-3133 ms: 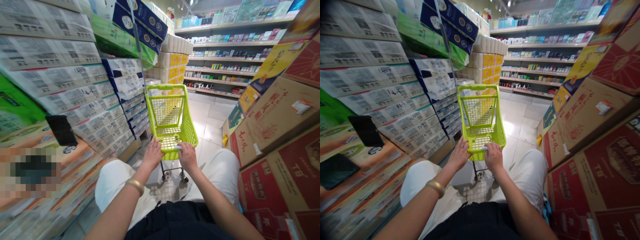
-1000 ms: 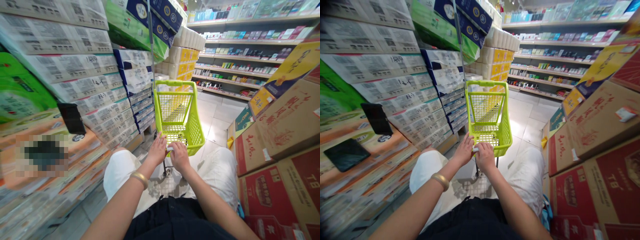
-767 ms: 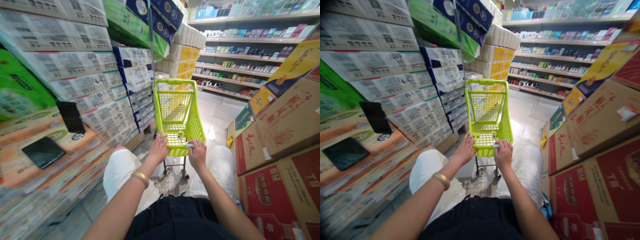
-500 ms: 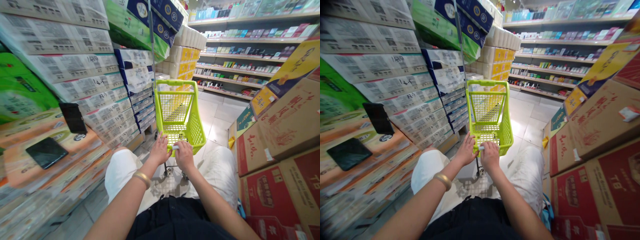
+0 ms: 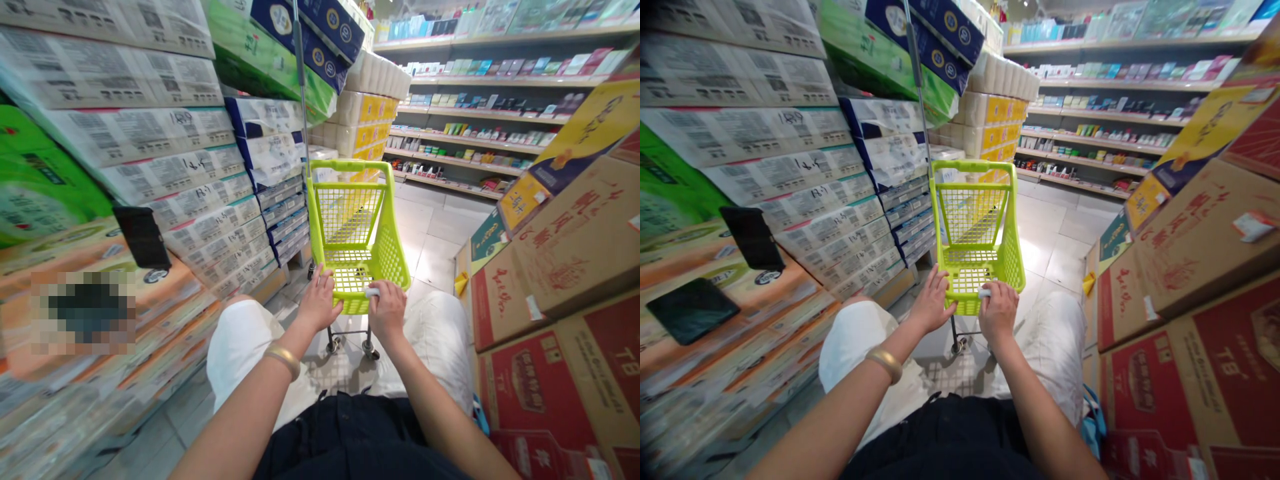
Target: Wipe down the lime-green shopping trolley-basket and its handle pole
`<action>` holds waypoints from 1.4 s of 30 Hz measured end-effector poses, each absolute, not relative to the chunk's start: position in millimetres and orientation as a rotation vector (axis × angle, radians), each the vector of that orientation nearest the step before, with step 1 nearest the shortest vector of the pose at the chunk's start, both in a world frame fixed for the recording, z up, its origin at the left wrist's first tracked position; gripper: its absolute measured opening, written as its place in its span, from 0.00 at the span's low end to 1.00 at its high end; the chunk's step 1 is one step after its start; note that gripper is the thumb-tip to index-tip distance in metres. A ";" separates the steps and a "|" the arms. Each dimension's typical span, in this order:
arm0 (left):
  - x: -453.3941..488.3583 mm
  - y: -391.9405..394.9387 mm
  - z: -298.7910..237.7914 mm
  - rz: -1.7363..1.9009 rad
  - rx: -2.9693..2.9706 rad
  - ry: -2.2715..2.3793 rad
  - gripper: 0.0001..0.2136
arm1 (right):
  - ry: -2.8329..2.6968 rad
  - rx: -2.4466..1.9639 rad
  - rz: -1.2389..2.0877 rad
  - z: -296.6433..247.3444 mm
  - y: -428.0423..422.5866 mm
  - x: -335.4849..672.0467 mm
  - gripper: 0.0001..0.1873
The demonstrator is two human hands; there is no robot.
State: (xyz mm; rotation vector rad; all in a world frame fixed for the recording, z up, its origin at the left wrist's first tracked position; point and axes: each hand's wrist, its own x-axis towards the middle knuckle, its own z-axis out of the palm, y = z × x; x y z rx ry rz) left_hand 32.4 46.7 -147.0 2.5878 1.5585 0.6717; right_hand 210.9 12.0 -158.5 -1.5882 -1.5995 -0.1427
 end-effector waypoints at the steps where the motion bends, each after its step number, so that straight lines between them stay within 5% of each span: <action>1: 31.9 46.7 -147.2 0.667 2.586 1.560 0.20 | -1.657 -1.554 -0.123 -158.1 12.0 200.0 0.12; 42: 24.5 45.1 -146.9 0.643 2.621 1.560 0.20 | -1.880 -1.404 -0.088 -159.1 6.8 178.3 0.14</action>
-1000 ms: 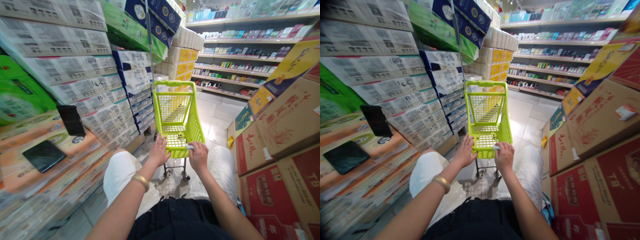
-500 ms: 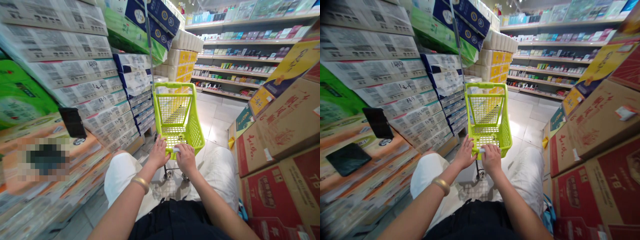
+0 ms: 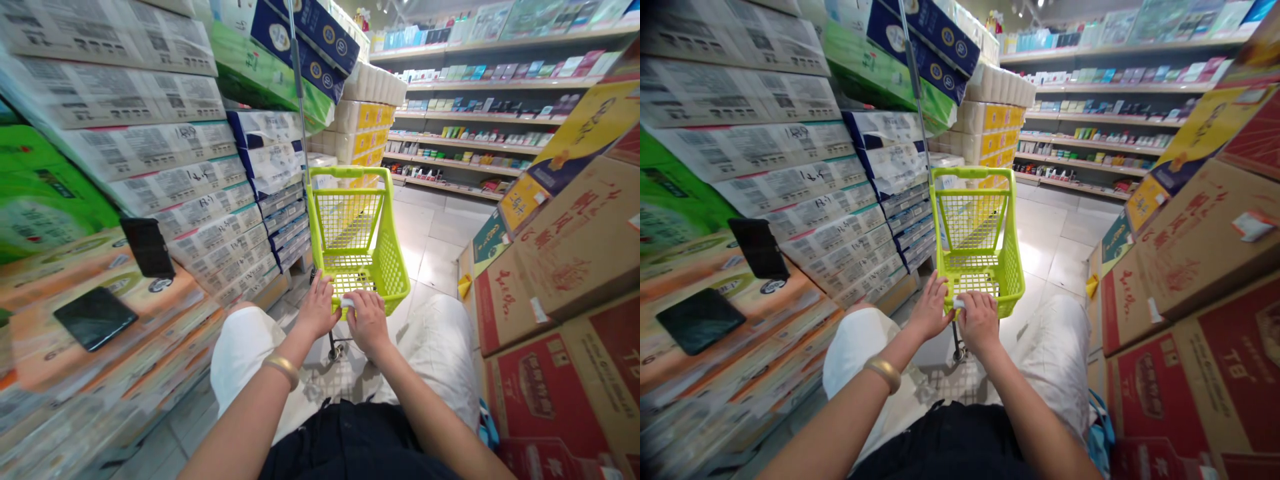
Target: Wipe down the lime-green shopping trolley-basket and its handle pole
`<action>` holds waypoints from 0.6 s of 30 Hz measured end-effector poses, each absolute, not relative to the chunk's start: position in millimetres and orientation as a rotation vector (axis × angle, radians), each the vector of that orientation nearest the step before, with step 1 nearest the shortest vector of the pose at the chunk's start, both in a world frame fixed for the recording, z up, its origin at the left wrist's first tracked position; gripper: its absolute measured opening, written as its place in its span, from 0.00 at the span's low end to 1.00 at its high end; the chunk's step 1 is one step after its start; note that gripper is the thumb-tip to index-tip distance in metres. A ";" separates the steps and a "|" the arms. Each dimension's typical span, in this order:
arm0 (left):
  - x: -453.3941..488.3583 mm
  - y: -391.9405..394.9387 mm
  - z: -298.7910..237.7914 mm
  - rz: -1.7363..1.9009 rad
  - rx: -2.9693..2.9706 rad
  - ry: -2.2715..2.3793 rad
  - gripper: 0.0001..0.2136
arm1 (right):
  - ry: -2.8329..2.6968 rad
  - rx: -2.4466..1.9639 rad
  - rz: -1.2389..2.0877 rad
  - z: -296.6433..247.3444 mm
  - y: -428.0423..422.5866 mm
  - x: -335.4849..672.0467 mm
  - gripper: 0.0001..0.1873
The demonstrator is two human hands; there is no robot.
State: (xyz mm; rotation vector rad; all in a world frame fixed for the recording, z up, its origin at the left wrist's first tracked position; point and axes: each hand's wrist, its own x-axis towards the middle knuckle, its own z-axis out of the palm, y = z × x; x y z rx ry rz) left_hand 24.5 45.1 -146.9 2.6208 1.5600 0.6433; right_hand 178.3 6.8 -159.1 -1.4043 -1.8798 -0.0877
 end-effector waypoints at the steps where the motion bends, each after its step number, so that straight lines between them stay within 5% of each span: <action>1: 24.1 45.2 -147.0 0.643 2.620 1.561 0.20 | -1.870 -1.418 -0.098 -160.0 7.7 187.5 0.14; 18: 27.4 46.0 -150.4 0.689 2.590 1.556 0.20 | -1.820 -1.399 -0.103 -163.8 10.0 191.3 0.13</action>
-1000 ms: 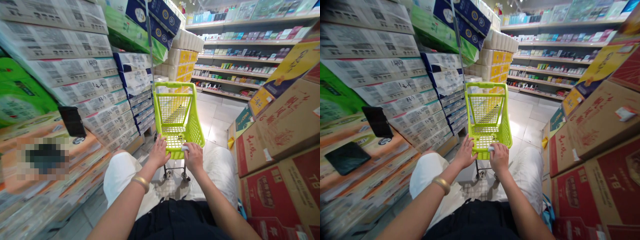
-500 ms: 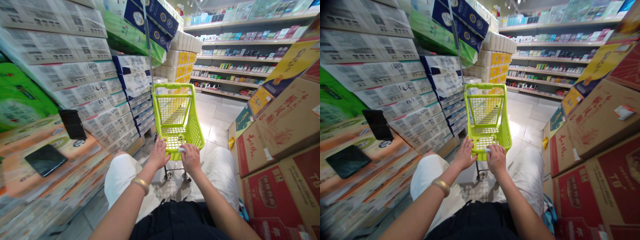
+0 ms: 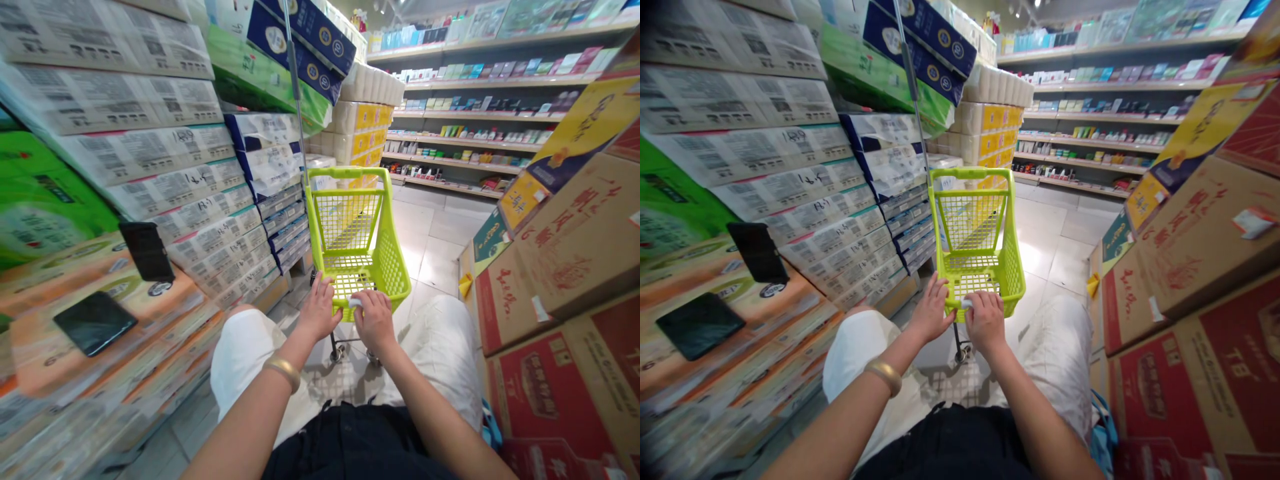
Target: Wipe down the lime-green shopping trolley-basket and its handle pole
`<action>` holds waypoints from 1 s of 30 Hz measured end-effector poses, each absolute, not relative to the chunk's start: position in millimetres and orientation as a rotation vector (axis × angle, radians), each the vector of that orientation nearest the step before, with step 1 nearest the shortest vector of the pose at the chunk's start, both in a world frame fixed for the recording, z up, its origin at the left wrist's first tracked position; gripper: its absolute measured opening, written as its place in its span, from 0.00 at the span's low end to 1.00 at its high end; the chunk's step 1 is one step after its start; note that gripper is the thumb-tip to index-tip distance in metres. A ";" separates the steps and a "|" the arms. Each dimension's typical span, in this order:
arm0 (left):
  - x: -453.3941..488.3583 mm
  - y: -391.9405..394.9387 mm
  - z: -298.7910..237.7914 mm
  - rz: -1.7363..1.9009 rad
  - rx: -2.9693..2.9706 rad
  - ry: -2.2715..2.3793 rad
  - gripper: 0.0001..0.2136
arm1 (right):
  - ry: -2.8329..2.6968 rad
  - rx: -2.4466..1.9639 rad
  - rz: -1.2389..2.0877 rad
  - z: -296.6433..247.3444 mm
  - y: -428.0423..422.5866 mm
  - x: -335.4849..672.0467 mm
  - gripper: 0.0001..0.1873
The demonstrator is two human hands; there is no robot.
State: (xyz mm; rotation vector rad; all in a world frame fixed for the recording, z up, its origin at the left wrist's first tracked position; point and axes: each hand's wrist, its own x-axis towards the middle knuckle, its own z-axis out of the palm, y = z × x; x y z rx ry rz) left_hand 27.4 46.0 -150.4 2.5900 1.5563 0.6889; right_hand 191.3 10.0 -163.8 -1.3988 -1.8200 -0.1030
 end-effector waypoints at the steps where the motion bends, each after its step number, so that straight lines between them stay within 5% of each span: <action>1: 27.0 46.3 -150.2 0.684 2.594 1.553 0.20 | -1.797 -1.418 -0.117 -164.5 11.3 201.8 0.12; 30: 1.2 49.1 -132.3 0.574 2.572 1.495 0.14 | -2.028 -1.363 -0.126 -147.9 14.5 265.4 0.08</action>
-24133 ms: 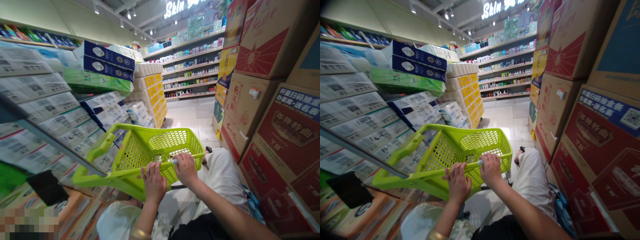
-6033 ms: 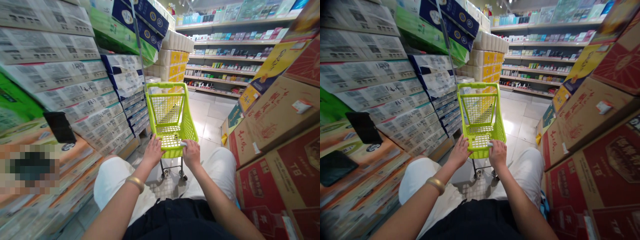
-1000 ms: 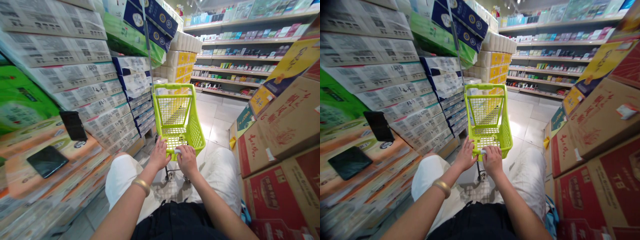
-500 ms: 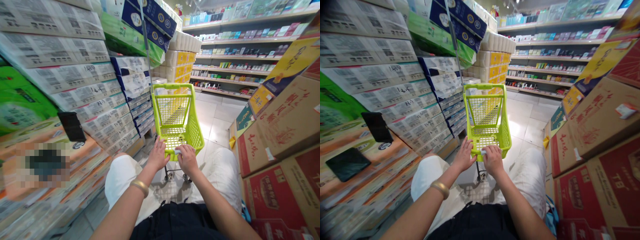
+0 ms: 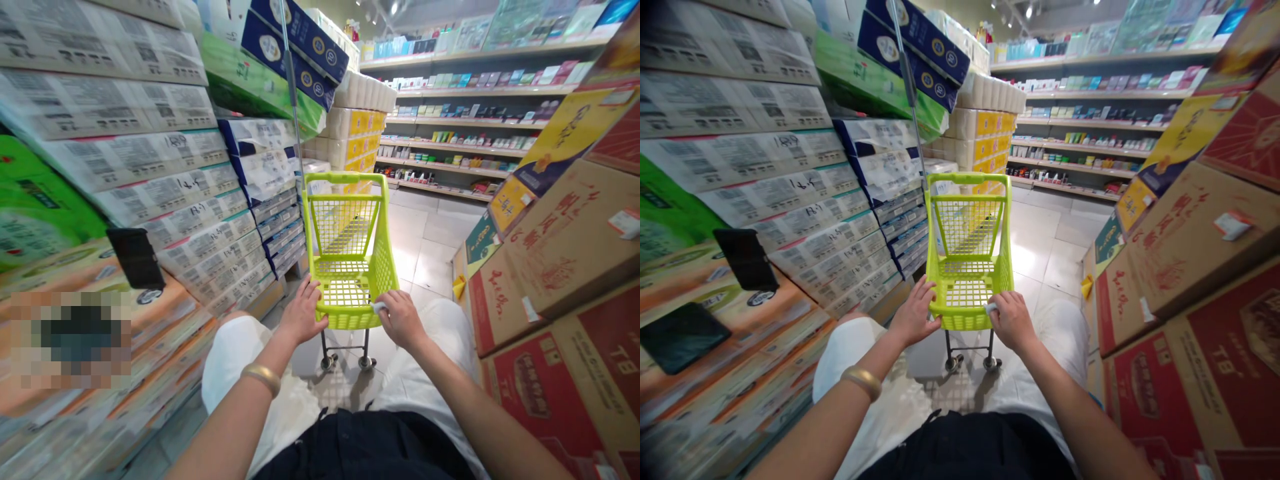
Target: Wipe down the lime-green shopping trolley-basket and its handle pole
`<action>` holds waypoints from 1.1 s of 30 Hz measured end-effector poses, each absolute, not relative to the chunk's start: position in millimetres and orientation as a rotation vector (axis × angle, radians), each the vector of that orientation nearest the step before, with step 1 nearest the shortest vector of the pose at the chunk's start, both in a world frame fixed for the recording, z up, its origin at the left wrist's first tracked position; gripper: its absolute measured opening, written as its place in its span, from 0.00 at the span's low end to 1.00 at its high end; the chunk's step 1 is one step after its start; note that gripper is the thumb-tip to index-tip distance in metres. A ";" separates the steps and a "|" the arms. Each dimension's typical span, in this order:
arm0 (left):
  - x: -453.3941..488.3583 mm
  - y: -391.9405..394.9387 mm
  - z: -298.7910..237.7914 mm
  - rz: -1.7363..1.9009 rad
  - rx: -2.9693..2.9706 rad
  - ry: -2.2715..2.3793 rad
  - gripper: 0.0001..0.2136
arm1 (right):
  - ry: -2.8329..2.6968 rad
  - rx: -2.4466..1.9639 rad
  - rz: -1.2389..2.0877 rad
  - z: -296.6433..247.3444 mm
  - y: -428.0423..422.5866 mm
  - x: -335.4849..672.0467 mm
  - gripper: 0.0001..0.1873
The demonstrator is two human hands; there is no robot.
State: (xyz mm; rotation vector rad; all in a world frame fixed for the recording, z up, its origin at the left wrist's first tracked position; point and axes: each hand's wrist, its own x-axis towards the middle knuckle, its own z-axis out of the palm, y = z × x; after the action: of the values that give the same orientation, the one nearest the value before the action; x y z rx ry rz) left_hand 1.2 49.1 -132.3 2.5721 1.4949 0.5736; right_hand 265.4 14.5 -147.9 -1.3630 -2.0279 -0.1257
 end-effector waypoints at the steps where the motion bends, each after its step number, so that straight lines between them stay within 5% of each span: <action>1: -3.9 50.7 -132.2 0.577 2.581 1.494 0.14 | -2.022 -1.366 -0.118 -147.9 11.1 258.9 0.09; 7: -39.9 66.2 -126.8 0.514 2.644 1.567 0.16 | -2.033 -1.343 -0.117 -146.3 -4.1 210.0 0.12; 15: -14.0 37.1 -139.5 0.788 2.622 1.686 0.30 | -2.212 -0.902 0.025 -144.2 -0.9 180.2 0.19; 21: -4.9 24.6 -136.8 0.685 2.552 1.510 0.17 | -2.151 -1.035 -0.102 -130.1 43.8 221.1 0.13; 26: -10.2 34.0 -133.1 0.637 2.549 1.542 0.22 | -1.938 -1.313 -0.153 -125.4 65.2 224.4 0.13; 33: -6.3 36.9 -143.1 0.719 2.569 1.658 0.14 | -2.229 -0.968 -0.036 -134.7 29.9 167.2 0.11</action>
State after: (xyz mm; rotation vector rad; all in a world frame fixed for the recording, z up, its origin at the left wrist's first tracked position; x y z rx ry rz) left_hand -6.3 36.9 -143.1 2.5685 1.6583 0.7189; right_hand 167.2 29.9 -134.7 -0.9676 -2.2289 -0.0363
